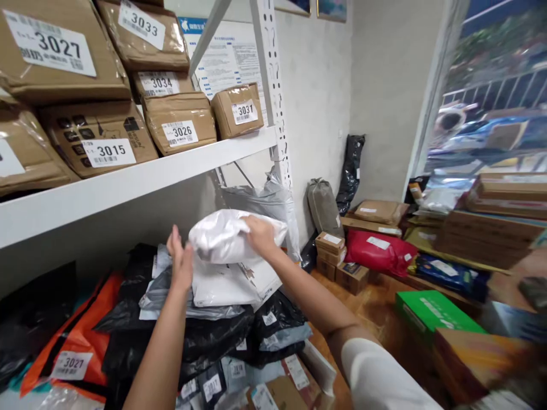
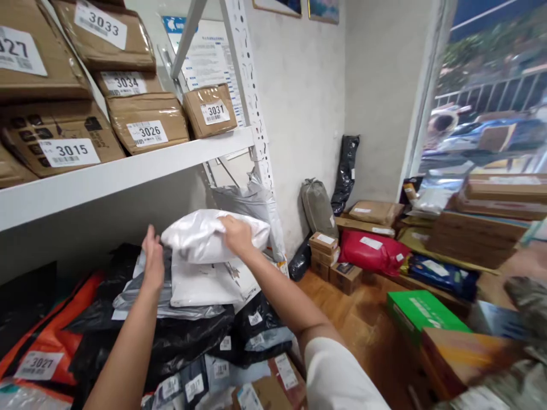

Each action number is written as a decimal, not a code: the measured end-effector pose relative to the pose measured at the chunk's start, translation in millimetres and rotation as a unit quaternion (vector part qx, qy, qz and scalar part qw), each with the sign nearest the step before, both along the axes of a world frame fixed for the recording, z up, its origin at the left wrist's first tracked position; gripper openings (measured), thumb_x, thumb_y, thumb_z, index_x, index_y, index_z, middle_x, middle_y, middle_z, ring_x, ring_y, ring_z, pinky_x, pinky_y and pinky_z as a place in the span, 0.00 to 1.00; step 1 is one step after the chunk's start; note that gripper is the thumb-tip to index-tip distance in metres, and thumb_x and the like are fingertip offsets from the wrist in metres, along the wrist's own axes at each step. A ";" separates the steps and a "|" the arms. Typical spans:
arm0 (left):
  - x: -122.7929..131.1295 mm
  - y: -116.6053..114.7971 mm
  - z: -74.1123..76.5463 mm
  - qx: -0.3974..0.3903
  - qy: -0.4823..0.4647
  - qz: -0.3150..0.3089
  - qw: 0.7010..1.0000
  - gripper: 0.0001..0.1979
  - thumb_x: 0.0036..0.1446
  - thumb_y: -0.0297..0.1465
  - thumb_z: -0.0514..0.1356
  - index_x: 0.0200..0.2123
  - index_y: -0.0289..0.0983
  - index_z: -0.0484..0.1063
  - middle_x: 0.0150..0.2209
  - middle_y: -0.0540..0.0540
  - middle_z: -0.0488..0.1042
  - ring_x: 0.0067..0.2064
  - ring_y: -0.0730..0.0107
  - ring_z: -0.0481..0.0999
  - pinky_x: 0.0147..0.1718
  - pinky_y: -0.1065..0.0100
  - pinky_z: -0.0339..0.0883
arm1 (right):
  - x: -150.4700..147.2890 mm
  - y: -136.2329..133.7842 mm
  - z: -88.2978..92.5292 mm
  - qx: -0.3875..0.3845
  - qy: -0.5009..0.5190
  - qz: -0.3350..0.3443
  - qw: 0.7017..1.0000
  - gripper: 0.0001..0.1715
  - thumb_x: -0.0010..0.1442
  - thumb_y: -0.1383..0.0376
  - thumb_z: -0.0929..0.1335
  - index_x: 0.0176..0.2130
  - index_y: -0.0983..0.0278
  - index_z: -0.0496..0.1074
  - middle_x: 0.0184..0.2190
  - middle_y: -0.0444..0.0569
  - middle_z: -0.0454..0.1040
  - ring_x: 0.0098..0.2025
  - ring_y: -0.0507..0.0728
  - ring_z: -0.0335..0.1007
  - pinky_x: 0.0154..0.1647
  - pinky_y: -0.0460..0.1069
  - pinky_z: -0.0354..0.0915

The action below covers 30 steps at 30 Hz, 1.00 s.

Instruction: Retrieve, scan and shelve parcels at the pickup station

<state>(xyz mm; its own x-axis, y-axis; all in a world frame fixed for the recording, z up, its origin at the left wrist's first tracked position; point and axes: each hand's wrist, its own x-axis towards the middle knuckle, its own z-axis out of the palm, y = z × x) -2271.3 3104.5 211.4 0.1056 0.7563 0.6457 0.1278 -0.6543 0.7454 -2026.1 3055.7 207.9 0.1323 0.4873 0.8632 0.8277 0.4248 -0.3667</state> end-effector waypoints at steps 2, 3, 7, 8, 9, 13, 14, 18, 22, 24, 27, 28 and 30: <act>0.9 -8.9 -3.4 0.089 0.132 -0.031 0.987 0.56 0.44 0.57 0.63 0.70 0.40 0.44 0.72 0.36 0.40 0.72 0.45 0.40 0.68 0.49 0.38 | 4.1 -7.6 6.1 0.057 0.061 -0.016 0.996 0.19 0.55 0.73 0.61 0.43 0.65 0.74 0.40 0.54 0.76 0.44 0.62 0.71 0.47 0.53 0.65; 4.7 -13.0 -4.1 0.095 0.174 -0.048 0.979 0.61 0.41 0.55 0.68 0.71 0.40 0.40 0.72 0.35 0.39 0.72 0.45 0.39 0.68 0.48 0.37 | 6.0 -12.3 9.8 0.080 0.075 -0.018 0.994 0.18 0.55 0.73 0.60 0.42 0.64 0.73 0.40 0.53 0.76 0.44 0.62 0.71 0.47 0.53 0.65; 28.1 -16.4 2.4 0.027 0.133 -0.071 0.988 0.75 0.32 0.44 0.76 0.70 0.42 0.24 0.71 0.30 0.43 0.70 0.47 0.50 0.67 0.50 0.47 | 16.4 -35.1 30.5 0.107 0.042 0.002 0.993 0.15 0.55 0.71 0.60 0.40 0.63 0.72 0.36 0.51 0.76 0.41 0.61 0.71 0.44 0.53 0.66; 32.7 -13.3 5.7 0.003 0.112 -0.087 0.990 0.75 0.31 0.43 0.76 0.70 0.41 0.25 0.70 0.31 0.46 0.69 0.48 0.53 0.66 0.52 0.49 | 20.2 -39.7 36.2 0.110 0.028 0.006 0.994 0.15 0.54 0.71 0.61 0.39 0.63 0.72 0.36 0.51 0.76 0.41 0.61 0.71 0.44 0.53 0.65; 36.3 -9.1 9.3 -0.022 0.100 -0.109 0.989 0.72 0.31 0.43 0.76 0.70 0.41 0.30 0.69 0.32 0.50 0.68 0.48 0.56 0.66 0.53 0.51 | 24.2 -42.6 41.4 0.111 0.017 0.007 0.994 0.15 0.54 0.71 0.61 0.40 0.63 0.72 0.37 0.50 0.76 0.41 0.60 0.71 0.44 0.53 0.65; 48.6 8.5 26.1 -0.078 0.088 -0.209 0.971 0.55 0.38 0.44 0.73 0.67 0.39 0.50 0.66 0.35 0.59 0.64 0.50 0.62 0.62 0.56 0.58 | 36.5 -31.3 55.8 0.031 0.039 -0.024 0.998 0.06 0.57 0.68 0.63 0.34 0.63 0.70 0.30 0.48 0.74 0.35 0.60 0.69 0.40 0.52 0.64; 53.5 11.1 31.7 -0.075 0.096 -0.208 0.971 0.55 0.38 0.42 0.73 0.67 0.39 0.50 0.65 0.35 0.60 0.64 0.50 0.63 0.61 0.56 0.59 | 37.0 -23.6 58.0 0.009 0.063 -0.041 0.997 0.05 0.57 0.67 0.64 0.32 0.62 0.70 0.28 0.48 0.73 0.34 0.60 0.68 0.39 0.52 0.64; 75.4 13.9 61.0 -0.014 0.179 -0.129 0.975 0.53 0.34 0.35 0.75 0.64 0.35 0.57 0.60 0.35 0.67 0.60 0.51 0.67 0.60 0.55 0.60 | 29.6 5.8 58.2 0.100 0.124 -0.078 0.984 0.08 0.60 0.65 0.61 0.36 0.62 0.69 0.33 0.51 0.74 0.38 0.61 0.69 0.42 0.53 0.65; 68.8 21.9 69.1 0.154 0.249 -0.031 0.956 0.32 0.39 0.37 0.73 0.50 0.34 0.72 0.54 0.37 0.70 0.60 0.48 0.65 0.61 0.56 0.58 | 19.9 14.0 13.5 0.177 0.114 -0.058 0.976 0.15 0.60 0.64 0.58 0.42 0.62 0.70 0.38 0.54 0.74 0.43 0.63 0.70 0.48 0.57 0.64; 50.0 29.7 48.7 0.163 0.384 0.023 0.908 0.20 0.46 0.35 0.69 0.44 0.36 0.75 0.52 0.38 0.72 0.61 0.48 0.63 0.62 0.56 0.55 | 12.4 12.2 -32.7 0.084 0.056 -0.015 0.995 0.15 0.57 0.64 0.61 0.41 0.63 0.72 0.37 0.55 0.75 0.43 0.64 0.71 0.49 0.59 0.64; 17.5 38.3 -3.1 0.091 0.543 0.072 0.831 0.10 0.53 0.30 0.60 0.40 0.37 0.77 0.48 0.39 0.76 0.58 0.53 0.67 0.59 0.58 0.56 | -5.1 7.0 -108.7 -0.070 -0.053 0.116 0.989 0.16 0.53 0.65 0.65 0.43 0.61 0.74 0.39 0.53 0.77 0.44 0.63 0.72 0.48 0.56 0.66; 9.0 39.3 -19.8 0.071 0.565 0.075 0.819 0.09 0.54 0.29 0.59 0.37 0.37 0.77 0.46 0.40 0.77 0.55 0.53 0.70 0.57 0.59 0.58 | -10.3 5.6 -129.1 -0.102 -0.064 0.162 0.979 0.17 0.55 0.65 0.65 0.45 0.61 0.74 0.42 0.54 0.77 0.46 0.62 0.72 0.49 0.56 0.66; -1.3 39.3 -44.1 0.047 0.585 0.073 0.806 0.09 0.54 0.28 0.57 0.34 0.36 0.78 0.41 0.39 0.79 0.50 0.53 0.73 0.53 0.58 0.59 | -14.0 4.6 -154.8 -0.157 -0.056 0.249 0.954 0.21 0.58 0.60 0.67 0.50 0.63 0.72 0.43 0.54 0.76 0.45 0.61 0.72 0.48 0.55 0.66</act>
